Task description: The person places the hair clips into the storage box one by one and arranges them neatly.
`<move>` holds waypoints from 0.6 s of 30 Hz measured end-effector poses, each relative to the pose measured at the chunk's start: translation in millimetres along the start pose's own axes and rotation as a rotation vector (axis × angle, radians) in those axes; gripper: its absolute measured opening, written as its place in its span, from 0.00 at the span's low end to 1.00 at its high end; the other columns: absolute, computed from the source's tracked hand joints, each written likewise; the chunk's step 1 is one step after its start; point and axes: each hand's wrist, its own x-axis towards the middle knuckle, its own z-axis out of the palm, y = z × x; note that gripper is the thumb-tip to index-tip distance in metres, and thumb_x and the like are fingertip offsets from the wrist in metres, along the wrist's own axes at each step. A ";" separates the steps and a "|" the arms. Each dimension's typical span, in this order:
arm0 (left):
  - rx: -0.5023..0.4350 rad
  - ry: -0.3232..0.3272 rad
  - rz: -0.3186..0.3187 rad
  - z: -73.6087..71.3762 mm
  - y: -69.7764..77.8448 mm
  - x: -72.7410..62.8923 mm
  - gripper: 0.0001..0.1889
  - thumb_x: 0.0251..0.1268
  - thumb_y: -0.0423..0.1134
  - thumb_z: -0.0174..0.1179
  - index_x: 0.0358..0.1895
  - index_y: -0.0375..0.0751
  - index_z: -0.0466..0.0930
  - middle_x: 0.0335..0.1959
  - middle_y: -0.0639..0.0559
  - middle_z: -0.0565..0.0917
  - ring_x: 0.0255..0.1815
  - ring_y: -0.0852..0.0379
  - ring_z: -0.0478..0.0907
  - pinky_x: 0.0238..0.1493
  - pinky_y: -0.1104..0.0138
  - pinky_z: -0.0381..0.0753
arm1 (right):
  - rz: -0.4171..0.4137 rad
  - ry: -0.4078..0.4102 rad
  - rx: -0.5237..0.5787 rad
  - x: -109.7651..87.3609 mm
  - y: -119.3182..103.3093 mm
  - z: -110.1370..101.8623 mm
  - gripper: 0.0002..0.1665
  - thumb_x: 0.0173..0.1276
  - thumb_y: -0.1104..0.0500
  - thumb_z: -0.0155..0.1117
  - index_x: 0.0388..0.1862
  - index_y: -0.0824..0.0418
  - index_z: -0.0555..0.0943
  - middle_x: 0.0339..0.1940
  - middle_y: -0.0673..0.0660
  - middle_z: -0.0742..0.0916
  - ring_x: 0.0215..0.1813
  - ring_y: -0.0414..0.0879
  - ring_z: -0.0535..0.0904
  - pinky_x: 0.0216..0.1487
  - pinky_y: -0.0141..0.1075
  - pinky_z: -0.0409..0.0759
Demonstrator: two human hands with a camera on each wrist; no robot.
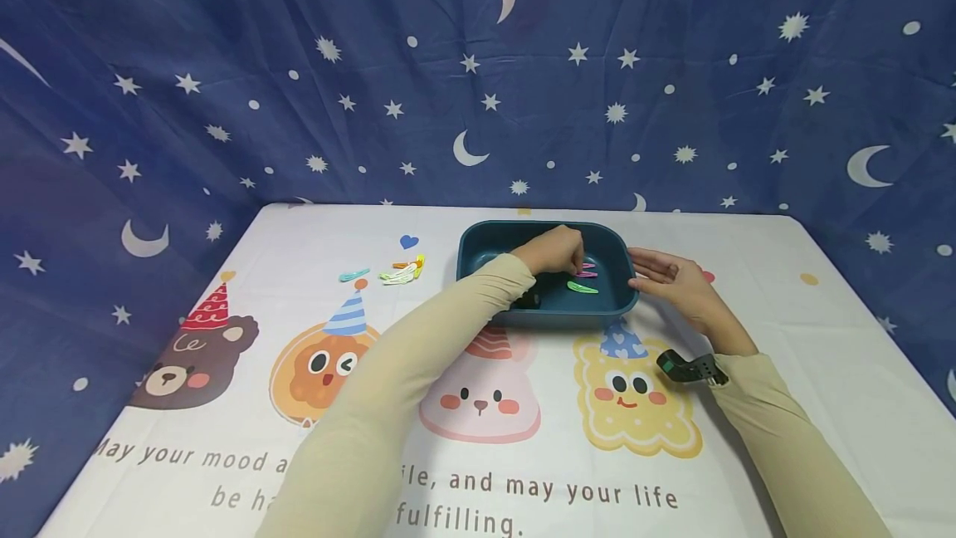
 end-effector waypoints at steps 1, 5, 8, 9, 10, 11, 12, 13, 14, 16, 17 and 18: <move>-0.004 0.001 -0.004 0.0 0.0 -0.3 0.05 0.60 0.33 0.63 0.35 0.41 0.88 0.37 0.51 0.88 0.39 0.59 0.82 0.45 0.72 0.80 | 0.002 -0.001 -0.002 -0.2 -0.1 0.0 0.39 0.63 0.58 0.65 0.69 0.69 0.62 0.68 0.69 0.68 0.52 0.22 0.75 0.50 0.18 0.74; -0.032 -0.004 0.006 0.1 0.0 -1.1 0.05 0.59 0.34 0.63 0.35 0.41 0.88 0.38 0.51 0.88 0.40 0.59 0.82 0.45 0.72 0.79 | 0.009 -0.005 0.002 -1.0 -1.1 0.0 0.40 0.63 0.58 0.65 0.70 0.69 0.61 0.68 0.71 0.67 0.52 0.21 0.75 0.50 0.18 0.74; -0.067 -0.024 0.043 0.1 -0.2 -1.0 0.05 0.58 0.35 0.64 0.35 0.41 0.88 0.37 0.51 0.88 0.40 0.59 0.83 0.43 0.73 0.79 | 0.012 -0.005 0.007 -1.3 -1.0 -0.2 0.39 0.63 0.58 0.65 0.70 0.69 0.61 0.69 0.71 0.67 0.52 0.21 0.75 0.50 0.18 0.74; -0.083 -0.034 0.056 0.2 -0.4 -1.0 0.04 0.58 0.35 0.64 0.34 0.41 0.88 0.37 0.50 0.88 0.39 0.60 0.83 0.43 0.74 0.79 | 0.012 -0.006 0.008 -1.3 -1.0 -0.3 0.39 0.63 0.59 0.65 0.70 0.69 0.61 0.69 0.71 0.66 0.52 0.21 0.75 0.50 0.18 0.74; -0.098 -0.043 0.069 0.2 -0.4 -1.4 0.04 0.58 0.34 0.65 0.34 0.41 0.88 0.37 0.50 0.88 0.39 0.60 0.82 0.42 0.74 0.79 | 0.012 -0.004 0.009 -1.0 -0.6 -0.4 0.39 0.63 0.58 0.65 0.70 0.69 0.61 0.68 0.71 0.67 0.52 0.21 0.75 0.50 0.18 0.74; -0.108 -0.051 0.081 0.1 -0.1 -1.7 0.04 0.57 0.34 0.65 0.34 0.41 0.88 0.37 0.50 0.88 0.39 0.60 0.82 0.42 0.74 0.79 | 0.011 -0.004 0.006 -0.8 -0.5 -0.5 0.39 0.63 0.58 0.65 0.70 0.69 0.61 0.68 0.70 0.67 0.52 0.20 0.75 0.50 0.18 0.74; -0.115 -0.058 0.092 0.0 0.1 -2.2 0.04 0.57 0.34 0.65 0.33 0.41 0.88 0.37 0.50 0.88 0.38 0.60 0.82 0.41 0.75 0.78 | 0.009 -0.005 0.005 -0.8 -0.6 -0.5 0.39 0.63 0.58 0.65 0.70 0.69 0.61 0.69 0.70 0.67 0.52 0.20 0.75 0.50 0.18 0.74; -0.122 -0.064 0.098 -0.2 0.5 -2.6 0.04 0.57 0.34 0.65 0.33 0.41 0.88 0.36 0.50 0.88 0.38 0.61 0.82 0.41 0.75 0.78 | 0.009 -0.004 0.007 -0.9 -1.0 -0.4 0.39 0.63 0.58 0.65 0.70 0.69 0.61 0.68 0.70 0.67 0.51 0.20 0.75 0.50 0.18 0.74; -0.126 -0.069 0.103 -0.6 1.0 -3.4 0.04 0.57 0.33 0.65 0.33 0.41 0.88 0.36 0.50 0.88 0.37 0.61 0.82 0.41 0.75 0.78 | 0.009 -0.004 0.007 -0.9 -1.1 -0.4 0.39 0.63 0.58 0.65 0.70 0.69 0.61 0.69 0.70 0.67 0.52 0.20 0.75 0.50 0.18 0.74; -0.122 -0.078 0.109 -1.3 2.2 -4.7 0.04 0.57 0.32 0.65 0.32 0.41 0.89 0.36 0.50 0.88 0.37 0.61 0.82 0.40 0.75 0.78 | 0.006 -0.008 0.005 -0.7 -1.3 -0.5 0.39 0.64 0.58 0.64 0.70 0.69 0.61 0.69 0.70 0.66 0.52 0.21 0.74 0.50 0.18 0.74; -0.121 -0.082 0.108 -1.6 2.7 -5.2 0.04 0.56 0.32 0.65 0.32 0.41 0.89 0.36 0.50 0.88 0.37 0.61 0.82 0.40 0.75 0.79 | 0.005 -0.010 0.007 -1.1 -1.7 -0.5 0.39 0.64 0.58 0.64 0.70 0.69 0.61 0.69 0.71 0.66 0.53 0.21 0.74 0.50 0.18 0.74; -0.117 -0.085 0.106 -1.7 3.0 -5.4 0.04 0.56 0.32 0.65 0.32 0.41 0.89 0.36 0.50 0.88 0.37 0.60 0.82 0.40 0.75 0.79 | 0.004 -0.011 0.010 -1.3 -1.8 -0.5 0.39 0.64 0.59 0.64 0.70 0.69 0.61 0.69 0.71 0.66 0.53 0.21 0.74 0.50 0.18 0.74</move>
